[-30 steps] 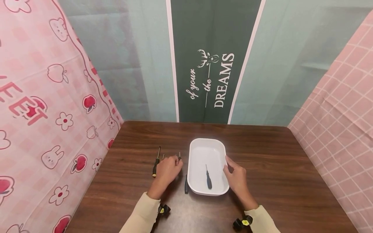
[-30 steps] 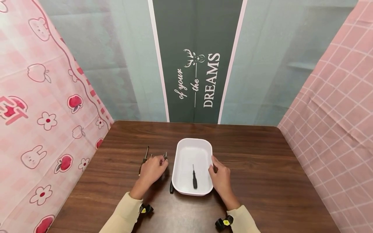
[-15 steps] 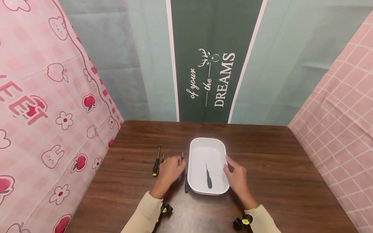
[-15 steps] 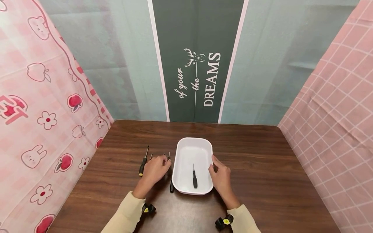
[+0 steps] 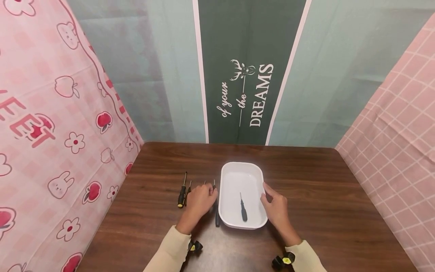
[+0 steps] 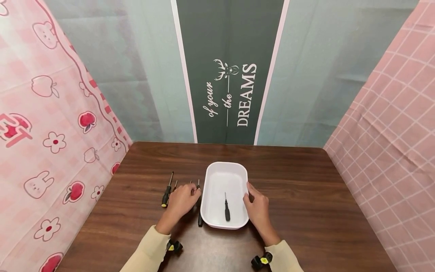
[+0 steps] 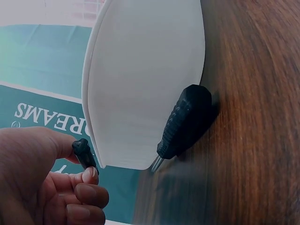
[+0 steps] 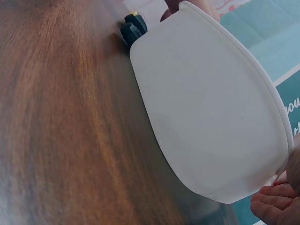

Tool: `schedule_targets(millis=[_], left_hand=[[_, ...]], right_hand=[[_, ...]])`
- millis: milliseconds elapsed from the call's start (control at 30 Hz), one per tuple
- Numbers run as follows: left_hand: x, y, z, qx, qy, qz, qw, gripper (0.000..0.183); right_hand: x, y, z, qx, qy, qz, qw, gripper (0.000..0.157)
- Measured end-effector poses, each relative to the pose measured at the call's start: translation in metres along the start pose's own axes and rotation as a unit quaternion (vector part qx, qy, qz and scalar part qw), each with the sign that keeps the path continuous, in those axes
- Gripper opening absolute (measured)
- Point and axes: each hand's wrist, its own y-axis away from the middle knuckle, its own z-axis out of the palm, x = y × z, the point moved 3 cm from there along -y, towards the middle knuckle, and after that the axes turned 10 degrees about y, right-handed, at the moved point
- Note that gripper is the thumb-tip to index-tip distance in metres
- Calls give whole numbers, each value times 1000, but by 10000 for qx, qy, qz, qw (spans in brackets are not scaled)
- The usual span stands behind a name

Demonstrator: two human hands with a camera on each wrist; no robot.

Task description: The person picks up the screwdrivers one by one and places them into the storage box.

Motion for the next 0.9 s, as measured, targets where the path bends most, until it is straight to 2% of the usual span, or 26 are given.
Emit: schedule_targets(millis=[433,900], left_hand=[[3,1,0,-140,37,-42,9999,33],[4,-1,-2,-115,-43,14,9999,33]], right_hand=[[0,3,0,109,-56,-79,9999,41],[1,5,2,82,-36,-43,10000,41]])
